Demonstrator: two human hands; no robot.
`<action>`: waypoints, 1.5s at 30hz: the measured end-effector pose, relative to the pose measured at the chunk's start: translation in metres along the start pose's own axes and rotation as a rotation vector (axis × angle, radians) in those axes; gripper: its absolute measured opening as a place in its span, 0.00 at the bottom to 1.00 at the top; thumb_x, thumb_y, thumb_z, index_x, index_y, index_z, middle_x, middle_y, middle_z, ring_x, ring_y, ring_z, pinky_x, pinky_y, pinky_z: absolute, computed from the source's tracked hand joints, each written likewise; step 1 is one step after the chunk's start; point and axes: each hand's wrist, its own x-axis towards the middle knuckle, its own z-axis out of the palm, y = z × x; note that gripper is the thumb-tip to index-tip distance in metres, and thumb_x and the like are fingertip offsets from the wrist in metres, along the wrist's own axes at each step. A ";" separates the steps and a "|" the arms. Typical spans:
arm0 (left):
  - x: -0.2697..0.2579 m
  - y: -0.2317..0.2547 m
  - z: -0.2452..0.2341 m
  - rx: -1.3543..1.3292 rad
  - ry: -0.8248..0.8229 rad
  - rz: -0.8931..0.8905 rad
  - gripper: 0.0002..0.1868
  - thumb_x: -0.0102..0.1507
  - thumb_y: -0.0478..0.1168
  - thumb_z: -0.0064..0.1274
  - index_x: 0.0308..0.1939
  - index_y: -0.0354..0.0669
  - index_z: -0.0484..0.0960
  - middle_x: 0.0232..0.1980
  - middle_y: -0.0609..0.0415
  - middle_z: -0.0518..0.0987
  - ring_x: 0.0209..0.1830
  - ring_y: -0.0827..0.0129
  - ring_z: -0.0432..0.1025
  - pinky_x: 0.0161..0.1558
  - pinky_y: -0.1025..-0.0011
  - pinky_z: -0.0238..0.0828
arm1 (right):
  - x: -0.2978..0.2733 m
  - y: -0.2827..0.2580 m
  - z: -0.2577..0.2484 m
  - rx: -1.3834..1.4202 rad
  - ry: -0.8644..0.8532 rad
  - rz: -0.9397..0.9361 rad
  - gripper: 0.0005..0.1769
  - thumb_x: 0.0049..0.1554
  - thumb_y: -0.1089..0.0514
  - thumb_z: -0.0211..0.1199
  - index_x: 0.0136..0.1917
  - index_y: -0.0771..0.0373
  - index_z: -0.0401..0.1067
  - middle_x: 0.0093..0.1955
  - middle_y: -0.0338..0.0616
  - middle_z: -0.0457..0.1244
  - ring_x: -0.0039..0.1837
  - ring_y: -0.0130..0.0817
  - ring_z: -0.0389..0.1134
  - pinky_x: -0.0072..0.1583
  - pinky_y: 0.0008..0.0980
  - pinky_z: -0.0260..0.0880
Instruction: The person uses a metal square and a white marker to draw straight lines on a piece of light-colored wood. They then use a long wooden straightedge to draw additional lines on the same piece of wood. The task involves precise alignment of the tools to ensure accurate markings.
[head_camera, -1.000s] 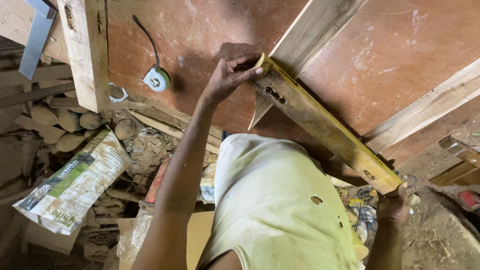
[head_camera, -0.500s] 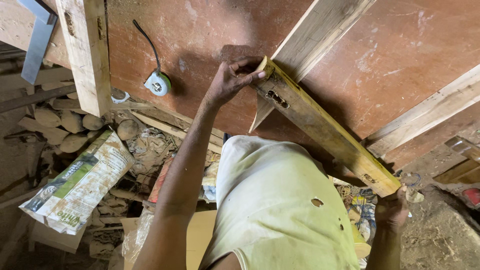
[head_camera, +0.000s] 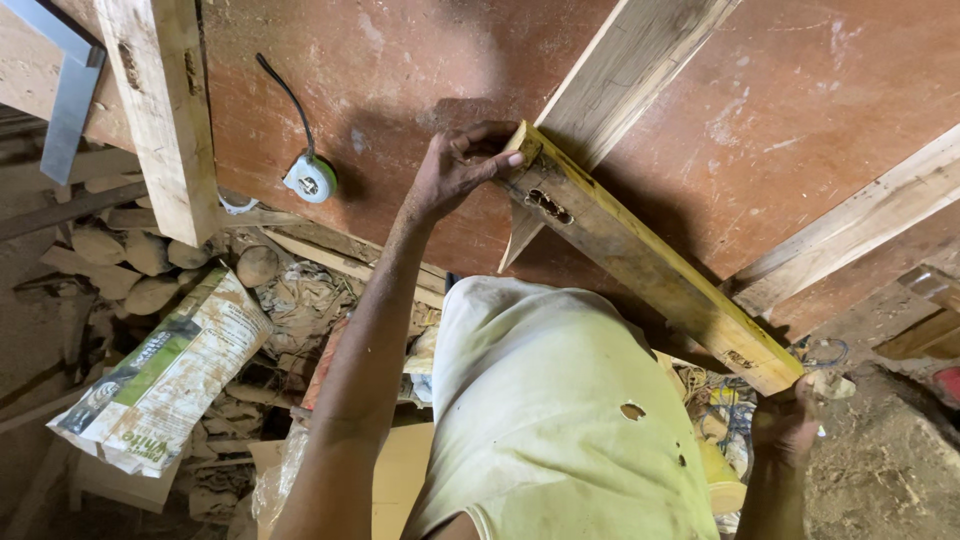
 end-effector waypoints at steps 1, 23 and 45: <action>0.000 -0.001 0.000 -0.001 -0.006 -0.004 0.29 0.64 0.52 0.63 0.63 0.39 0.81 0.59 0.47 0.84 0.57 0.61 0.81 0.58 0.62 0.82 | 0.000 0.000 -0.001 0.004 0.007 0.010 0.35 0.66 0.42 0.62 0.75 0.70 0.64 0.73 0.49 0.63 0.75 0.40 0.64 0.81 0.44 0.56; 0.003 0.000 -0.004 -0.075 -0.017 -0.091 0.29 0.66 0.49 0.62 0.65 0.33 0.77 0.61 0.42 0.83 0.61 0.62 0.79 0.63 0.64 0.80 | -0.003 0.002 0.008 0.060 -0.005 0.006 0.30 0.69 0.46 0.59 0.75 0.69 0.65 0.76 0.48 0.63 0.78 0.40 0.63 0.82 0.43 0.56; 0.006 -0.002 -0.006 -0.059 -0.019 -0.110 0.32 0.65 0.54 0.61 0.65 0.33 0.77 0.60 0.42 0.83 0.60 0.62 0.79 0.60 0.64 0.81 | -0.002 0.002 0.004 0.054 0.051 0.031 0.32 0.67 0.43 0.66 0.72 0.68 0.67 0.72 0.48 0.65 0.75 0.40 0.65 0.80 0.42 0.60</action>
